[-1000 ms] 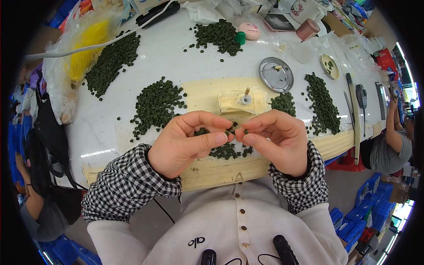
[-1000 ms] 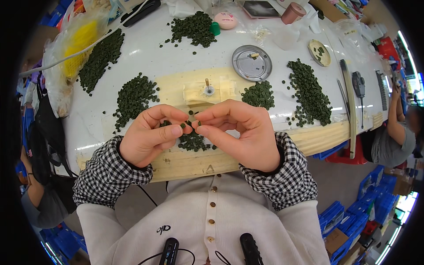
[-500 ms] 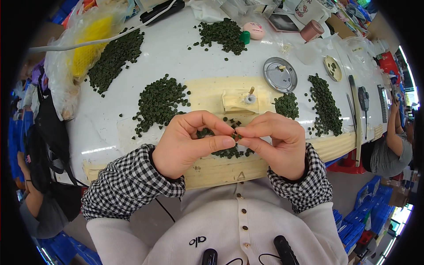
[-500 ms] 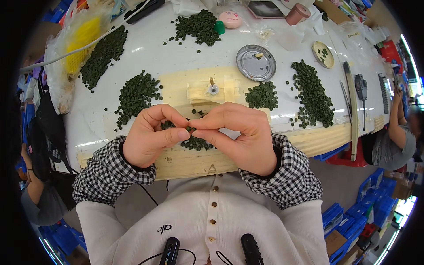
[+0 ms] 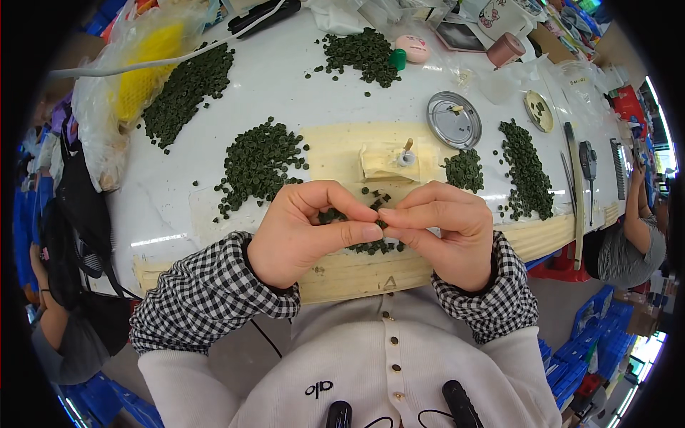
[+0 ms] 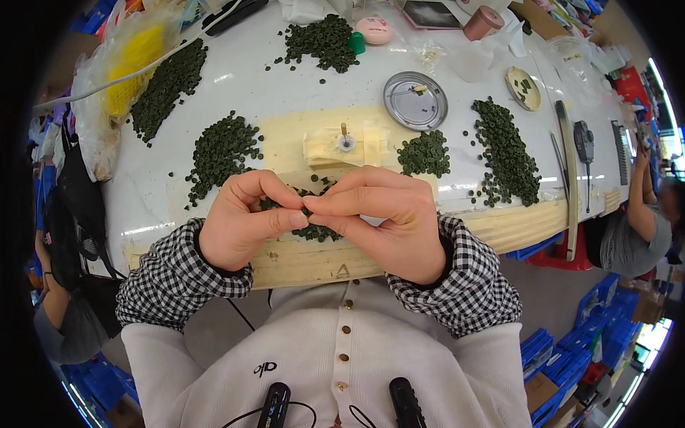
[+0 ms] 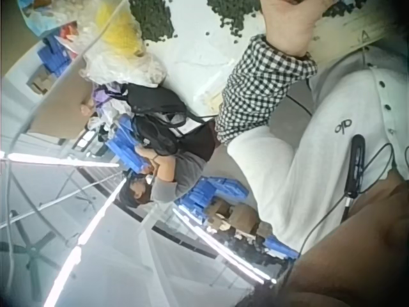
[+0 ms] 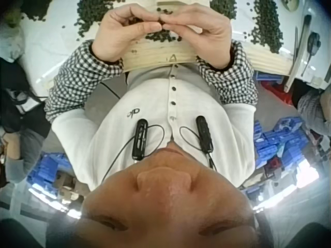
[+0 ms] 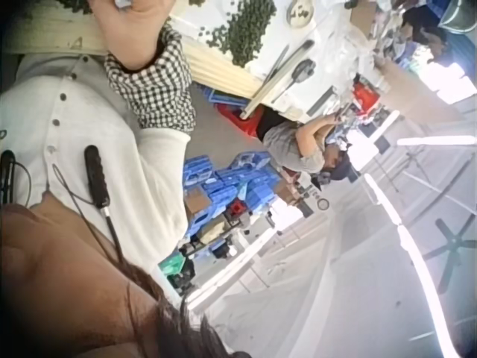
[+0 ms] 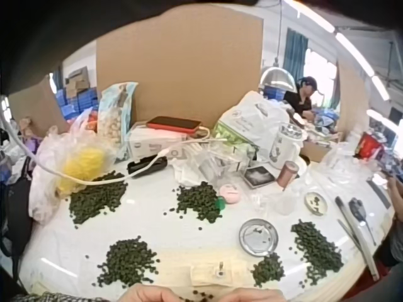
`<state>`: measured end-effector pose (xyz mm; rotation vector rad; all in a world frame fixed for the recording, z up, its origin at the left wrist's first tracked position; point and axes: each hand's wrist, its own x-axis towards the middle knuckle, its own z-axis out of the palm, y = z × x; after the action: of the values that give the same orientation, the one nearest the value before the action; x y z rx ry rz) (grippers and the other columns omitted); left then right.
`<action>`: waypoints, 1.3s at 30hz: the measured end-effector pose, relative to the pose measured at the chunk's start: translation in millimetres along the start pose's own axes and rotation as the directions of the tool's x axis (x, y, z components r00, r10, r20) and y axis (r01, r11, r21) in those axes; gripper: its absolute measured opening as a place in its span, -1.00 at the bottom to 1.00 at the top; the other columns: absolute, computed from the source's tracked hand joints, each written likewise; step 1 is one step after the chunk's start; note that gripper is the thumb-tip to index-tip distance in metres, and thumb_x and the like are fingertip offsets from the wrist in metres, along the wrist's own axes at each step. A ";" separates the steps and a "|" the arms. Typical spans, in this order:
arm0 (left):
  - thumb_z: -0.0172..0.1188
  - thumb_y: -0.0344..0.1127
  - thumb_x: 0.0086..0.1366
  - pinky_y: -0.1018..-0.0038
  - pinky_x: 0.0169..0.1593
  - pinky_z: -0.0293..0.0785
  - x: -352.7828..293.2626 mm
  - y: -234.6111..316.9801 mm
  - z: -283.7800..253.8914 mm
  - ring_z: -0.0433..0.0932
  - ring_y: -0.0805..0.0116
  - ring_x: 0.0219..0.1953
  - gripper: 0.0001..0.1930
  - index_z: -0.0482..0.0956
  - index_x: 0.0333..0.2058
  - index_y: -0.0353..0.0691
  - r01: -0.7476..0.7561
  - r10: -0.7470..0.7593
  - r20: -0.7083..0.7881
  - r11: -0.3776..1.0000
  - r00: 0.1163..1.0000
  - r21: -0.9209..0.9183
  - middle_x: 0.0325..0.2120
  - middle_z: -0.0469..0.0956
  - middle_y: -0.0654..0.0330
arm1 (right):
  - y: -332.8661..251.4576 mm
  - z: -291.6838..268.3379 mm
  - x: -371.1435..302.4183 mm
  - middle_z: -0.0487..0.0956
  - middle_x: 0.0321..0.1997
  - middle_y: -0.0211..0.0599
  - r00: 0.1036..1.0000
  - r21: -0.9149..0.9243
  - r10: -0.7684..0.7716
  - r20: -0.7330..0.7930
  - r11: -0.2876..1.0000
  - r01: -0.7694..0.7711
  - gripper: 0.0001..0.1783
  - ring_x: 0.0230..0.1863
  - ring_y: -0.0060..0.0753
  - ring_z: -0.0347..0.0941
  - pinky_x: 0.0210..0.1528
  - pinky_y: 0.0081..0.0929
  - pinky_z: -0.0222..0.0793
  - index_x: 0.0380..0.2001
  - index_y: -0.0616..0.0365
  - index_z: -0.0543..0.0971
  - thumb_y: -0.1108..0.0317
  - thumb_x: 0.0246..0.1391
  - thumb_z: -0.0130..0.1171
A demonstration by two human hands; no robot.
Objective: The recorder is assembling small green components onto a larger white plastic part on a factory production table.
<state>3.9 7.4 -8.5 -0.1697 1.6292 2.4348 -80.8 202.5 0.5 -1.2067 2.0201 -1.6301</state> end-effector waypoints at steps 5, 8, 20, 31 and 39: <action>0.26 -0.53 0.11 0.63 -0.21 0.46 0.8 1.7 0.6 0.53 0.56 -0.33 -0.89 0.56 -0.35 -0.31 -0.028 0.026 -0.079 0.999 0.997 -0.023 -0.39 0.59 0.22 | -0.8 6.8 1.8 0.58 -0.39 -0.26 0.995 -0.052 -0.044 -0.088 0.998 0.040 -0.70 -0.40 -0.51 0.52 -0.36 -0.66 0.42 -0.21 0.16 0.63 0.57 -0.11 0.27; 0.26 -0.54 0.11 0.64 -0.22 0.45 1.4 3.9 0.2 0.53 0.56 -0.32 -0.89 0.56 -0.35 -0.32 -0.101 0.107 -0.102 0.993 0.989 0.059 -0.38 0.59 0.20 | 1.5 1.8 0.4 0.58 -0.37 -0.25 0.996 -0.115 -0.082 -0.035 0.990 0.078 -0.67 -0.41 -0.51 0.51 -0.36 -0.66 0.42 -0.16 0.18 0.61 0.56 -0.09 0.26; 0.24 -0.56 0.11 0.79 -0.43 0.31 -1.6 7.4 3.2 0.39 0.75 -0.51 -0.87 0.63 -0.32 -0.33 -0.147 0.200 -0.157 0.944 0.967 0.296 -0.48 0.60 0.30 | 1.2 4.6 -0.1 0.56 -0.34 -0.23 0.996 -0.125 -0.083 -0.023 0.989 0.080 -0.67 -0.42 -0.52 0.49 -0.38 -0.66 0.40 -0.13 0.19 0.59 0.58 -0.05 0.22; 0.25 -0.55 0.11 0.79 -0.46 0.26 -0.9 1.5 1.9 0.34 0.78 -0.54 -0.88 0.64 -0.33 -0.32 -0.145 0.197 -0.162 0.947 0.967 0.288 -0.50 0.59 0.34 | 7.4 5.1 0.2 0.56 -0.35 -0.22 0.982 -0.176 -0.189 0.023 0.966 0.190 -0.66 -0.42 -0.40 0.49 -0.40 -0.59 0.41 -0.18 0.22 0.60 0.61 -0.13 0.25; 0.26 -0.53 0.11 0.78 -0.41 0.32 -0.4 1.2 2.0 0.39 0.75 -0.49 -0.88 0.62 -0.33 -0.33 -0.129 0.175 -0.158 0.956 0.972 0.263 -0.48 0.59 0.31 | 8.7 5.1 1.5 0.56 -0.36 -0.22 0.964 -0.255 -0.267 0.018 0.931 0.262 -0.64 -0.41 -0.38 0.50 -0.39 -0.58 0.43 -0.18 0.21 0.60 0.63 -0.14 0.25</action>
<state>4.0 8.7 -6.5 -0.2378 2.0853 2.3495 -82.0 198.1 -8.6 -1.6242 2.2102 -1.5266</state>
